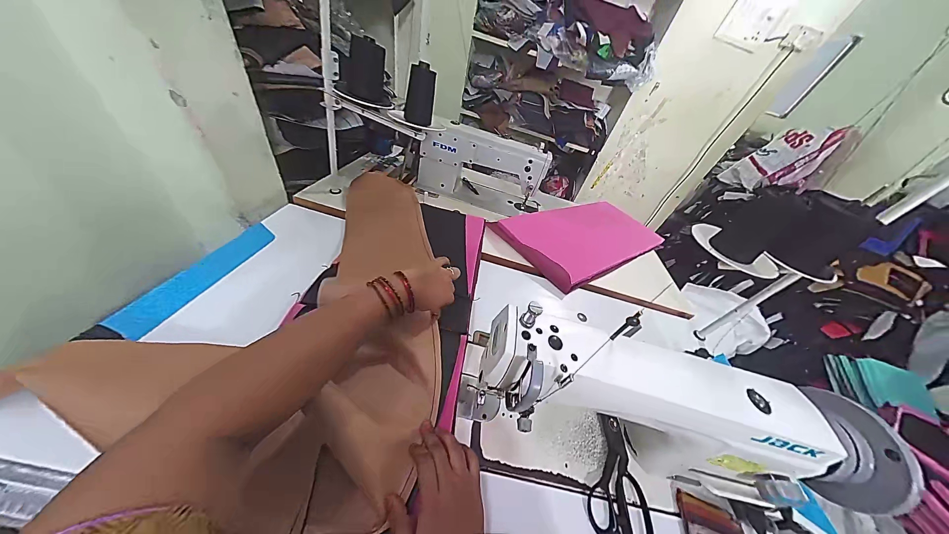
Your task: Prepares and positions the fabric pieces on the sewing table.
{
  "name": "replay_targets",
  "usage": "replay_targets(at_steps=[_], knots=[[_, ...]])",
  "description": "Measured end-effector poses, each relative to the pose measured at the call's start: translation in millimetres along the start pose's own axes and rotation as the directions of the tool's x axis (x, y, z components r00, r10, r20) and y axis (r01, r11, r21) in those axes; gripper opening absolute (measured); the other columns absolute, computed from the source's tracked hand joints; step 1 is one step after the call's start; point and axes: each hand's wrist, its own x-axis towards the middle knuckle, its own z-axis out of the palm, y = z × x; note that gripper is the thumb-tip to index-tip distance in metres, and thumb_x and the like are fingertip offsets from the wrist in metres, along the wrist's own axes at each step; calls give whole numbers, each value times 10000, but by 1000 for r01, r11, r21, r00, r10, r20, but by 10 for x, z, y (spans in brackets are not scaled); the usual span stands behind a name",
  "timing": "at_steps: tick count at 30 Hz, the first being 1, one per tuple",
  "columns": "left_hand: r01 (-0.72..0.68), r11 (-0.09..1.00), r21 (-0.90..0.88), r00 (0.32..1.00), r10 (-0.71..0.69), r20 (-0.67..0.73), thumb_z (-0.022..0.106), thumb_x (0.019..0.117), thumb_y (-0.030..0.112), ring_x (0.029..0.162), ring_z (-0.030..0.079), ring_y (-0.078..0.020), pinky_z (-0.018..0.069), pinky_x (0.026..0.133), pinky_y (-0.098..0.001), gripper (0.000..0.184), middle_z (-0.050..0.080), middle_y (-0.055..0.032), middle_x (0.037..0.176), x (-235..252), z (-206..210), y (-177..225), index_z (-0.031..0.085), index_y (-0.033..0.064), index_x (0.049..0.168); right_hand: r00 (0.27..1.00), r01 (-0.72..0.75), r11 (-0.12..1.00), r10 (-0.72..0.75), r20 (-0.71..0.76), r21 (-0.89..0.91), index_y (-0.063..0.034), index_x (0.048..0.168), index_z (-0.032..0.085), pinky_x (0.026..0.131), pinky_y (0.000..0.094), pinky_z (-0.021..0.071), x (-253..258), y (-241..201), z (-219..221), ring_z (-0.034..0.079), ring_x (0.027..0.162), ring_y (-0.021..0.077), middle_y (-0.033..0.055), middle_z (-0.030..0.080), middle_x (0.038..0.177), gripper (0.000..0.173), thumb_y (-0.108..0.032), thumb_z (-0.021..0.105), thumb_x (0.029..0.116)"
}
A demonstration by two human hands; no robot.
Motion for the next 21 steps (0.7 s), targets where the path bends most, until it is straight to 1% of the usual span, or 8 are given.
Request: replay_targets(at_steps=[2, 4, 8, 13, 16, 18, 19, 21], knots=[[-96, 994, -62, 989, 88, -115, 620, 1010, 146, 1319, 505, -452, 269, 1166, -627, 247, 682, -233, 1192, 140, -43, 25, 711, -67, 1096, 999, -18, 1000, 17, 27, 17, -62, 1147, 748, 946, 525, 515, 8, 6, -5, 643, 1245, 315, 118, 680, 1354, 529, -491, 500, 962], [-161, 985, -68, 969, 145, -199, 616, 1002, 111, 1288, 526, -451, 274, 1161, -623, 213, 689, -232, 1160, 239, -78, 95, 707, -71, 1067, 999, -28, 999, 27, 39, 40, -59, 1147, 747, 941, 523, 514, 14, 3, -7, 644, 1239, 322, 130, 678, 1352, 521, -484, 507, 964], [-194, 981, -13, 974, 190, -124, 605, 986, 40, 1356, 477, -475, 215, 1186, -675, 198, 680, -240, 1209, 382, -43, 164, 703, -89, 1100, 999, -20, 997, 18, 36, 70, -34, 1142, 744, 962, 492, 530, 12, 21, 4, 644, 1237, 345, 156, 676, 1346, 507, -454, 524, 963], [-200, 979, -29, 978, 198, -59, 635, 982, 90, 1332, 503, -451, 284, 1169, -621, 219, 682, -224, 1210, 448, 20, 179, 704, -71, 1113, 1000, 5, 990, -4, -10, 137, -8, 1095, 747, 1044, 407, 504, 38, 30, 22, 648, 1210, 366, 190, 697, 1283, 510, -459, 577, 930], [-236, 972, -19, 971, 235, -39, 596, 986, 37, 1311, 532, -446, 355, 1132, -601, 199, 677, -221, 1234, 473, 152, 201, 703, -60, 1122, 999, 32, 983, -35, 15, 183, -30, 1055, 765, 938, 400, 562, 75, -53, -3, 678, 1146, 358, 175, 721, 1232, 494, -477, 666, 870], [-277, 961, -6, 959, 276, -62, 586, 988, 48, 1223, 583, -448, 401, 1078, -607, 189, 687, -233, 1169, 351, 232, 268, 706, -71, 1071, 995, 63, 970, -81, 67, 233, -30, 1048, 772, 838, 421, 599, 78, -159, -19, 696, 1115, 359, 175, 728, 1216, 479, -462, 701, 853], [-270, 963, -12, 962, 269, -38, 563, 999, 45, 1219, 582, -452, 395, 1076, -604, 204, 684, -247, 1160, 196, 180, 383, 698, -95, 1061, 989, 87, 962, -115, 93, 259, -31, 1035, 773, 777, 427, 609, 71, -231, -35, 709, 1088, 352, 171, 735, 1192, 468, -459, 706, 857], [-210, 977, -35, 970, 213, 116, 461, 1057, 28, 1322, 517, -452, 330, 1144, -575, 271, 646, -272, 1265, -206, -32, 698, 647, -138, 1162, 974, 173, 934, -210, 88, 313, -31, 990, 772, 685, 411, 607, 39, -419, -17, 735, 977, 322, 158, 755, 1085, 443, -449, 707, 860]])
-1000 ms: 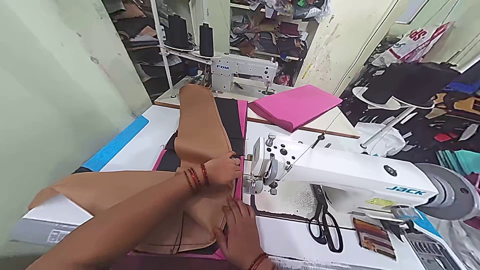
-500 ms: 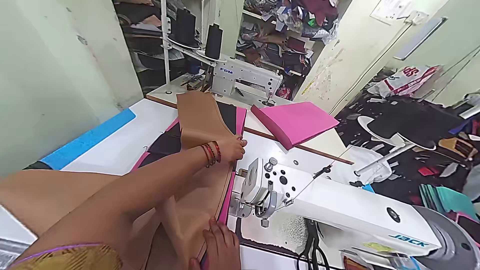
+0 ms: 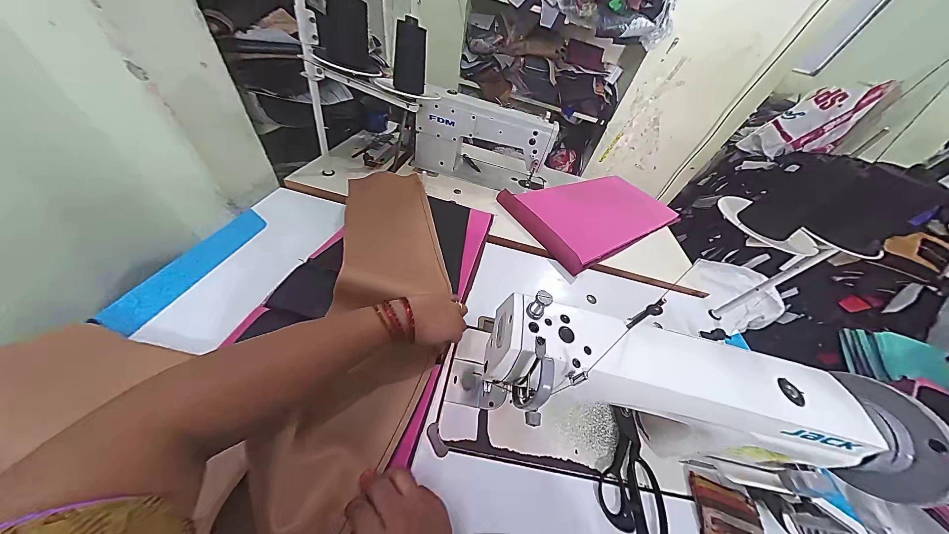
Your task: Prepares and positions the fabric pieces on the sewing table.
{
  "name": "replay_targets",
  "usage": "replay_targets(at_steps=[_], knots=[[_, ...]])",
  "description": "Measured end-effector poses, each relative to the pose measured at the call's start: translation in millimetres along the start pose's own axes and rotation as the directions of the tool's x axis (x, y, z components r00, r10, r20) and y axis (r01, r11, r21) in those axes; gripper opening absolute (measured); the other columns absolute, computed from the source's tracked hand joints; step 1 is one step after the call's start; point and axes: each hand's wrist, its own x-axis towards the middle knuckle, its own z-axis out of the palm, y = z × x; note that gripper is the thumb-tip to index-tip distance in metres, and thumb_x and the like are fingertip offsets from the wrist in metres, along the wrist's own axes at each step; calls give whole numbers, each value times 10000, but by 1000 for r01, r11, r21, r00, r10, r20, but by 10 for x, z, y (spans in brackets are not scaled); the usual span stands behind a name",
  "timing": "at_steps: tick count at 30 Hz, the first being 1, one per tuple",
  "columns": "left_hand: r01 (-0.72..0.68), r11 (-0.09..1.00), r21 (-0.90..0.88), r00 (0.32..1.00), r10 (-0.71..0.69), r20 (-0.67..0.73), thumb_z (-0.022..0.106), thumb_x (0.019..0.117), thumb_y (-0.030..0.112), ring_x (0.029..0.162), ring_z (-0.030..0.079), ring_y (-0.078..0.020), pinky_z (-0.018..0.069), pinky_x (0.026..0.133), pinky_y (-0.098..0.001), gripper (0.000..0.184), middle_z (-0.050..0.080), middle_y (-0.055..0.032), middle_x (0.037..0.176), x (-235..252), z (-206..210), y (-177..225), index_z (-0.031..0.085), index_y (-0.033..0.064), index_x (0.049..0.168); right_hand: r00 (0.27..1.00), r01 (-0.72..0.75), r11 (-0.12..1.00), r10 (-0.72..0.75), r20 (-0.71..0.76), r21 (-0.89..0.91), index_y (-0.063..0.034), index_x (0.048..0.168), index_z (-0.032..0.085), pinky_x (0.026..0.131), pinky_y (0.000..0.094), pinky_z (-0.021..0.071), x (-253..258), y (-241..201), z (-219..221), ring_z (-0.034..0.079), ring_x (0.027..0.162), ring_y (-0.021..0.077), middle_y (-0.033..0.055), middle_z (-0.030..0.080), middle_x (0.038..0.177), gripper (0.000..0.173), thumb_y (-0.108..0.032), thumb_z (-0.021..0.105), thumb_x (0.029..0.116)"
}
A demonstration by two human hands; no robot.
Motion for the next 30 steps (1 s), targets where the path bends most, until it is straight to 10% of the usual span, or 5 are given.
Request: replay_targets(at_steps=[4, 7, 13, 21, 30], knots=[[-177, 972, -158, 983, 165, -85, 531, 1011, -16, 1250, 563, -452, 292, 1179, -581, 208, 678, -271, 1169, -291, 489, 235, 685, -132, 1087, 993, 113, 987, -109, -40, 111, -22, 947, 770, 711, 431, 580, 71, -270, 194, 727, 832, 309, 137, 751, 894, 464, -466, 660, 874], [-291, 949, -118, 949, 271, -158, 614, 975, 6, 1174, 613, -438, 314, 1167, -594, 143, 704, -233, 1094, -444, 786, 345, 720, -78, 1021, 997, -65, 998, 64, -44, -28, -51, 1111, 768, 943, 520, 543, 147, -227, 210, 686, 1145, 335, 129, 747, 1160, 550, -543, 592, 938], [-400, 915, -48, 833, 341, -436, 749, 865, 40, 983, 702, -389, 444, 1047, -628, 48, 725, -163, 893, -436, 998, 209, 729, 4, 842, 992, -10, 951, -30, -126, -310, -19, 1187, 743, 986, 462, 539, 88, 47, 420, 708, 1136, 261, 99, 747, 1210, 622, -547, 484, 984], [199, 980, -19, 979, -200, -28, 679, 974, 198, 1345, 490, -479, 127, 1201, -699, 273, 697, -233, 1171, -532, 321, -810, 733, -39, 1100, 993, -25, 951, -12, -116, -309, -38, 1177, 754, 968, 467, 539, 110, 7, 376, 704, 1154, 240, 81, 749, 1216, 569, -520, 558, 945], [215, 972, -95, 976, -217, -9, 578, 1011, 40, 1304, 526, -433, 315, 1150, -566, 237, 654, -261, 1266, 108, 8, -447, 682, -102, 1168, 988, -25, 958, -19, -150, -285, -42, 1085, 781, 957, 475, 544, 98, 18, 376, 704, 1152, 249, 93, 749, 1207, 487, -463, 594, 926]])
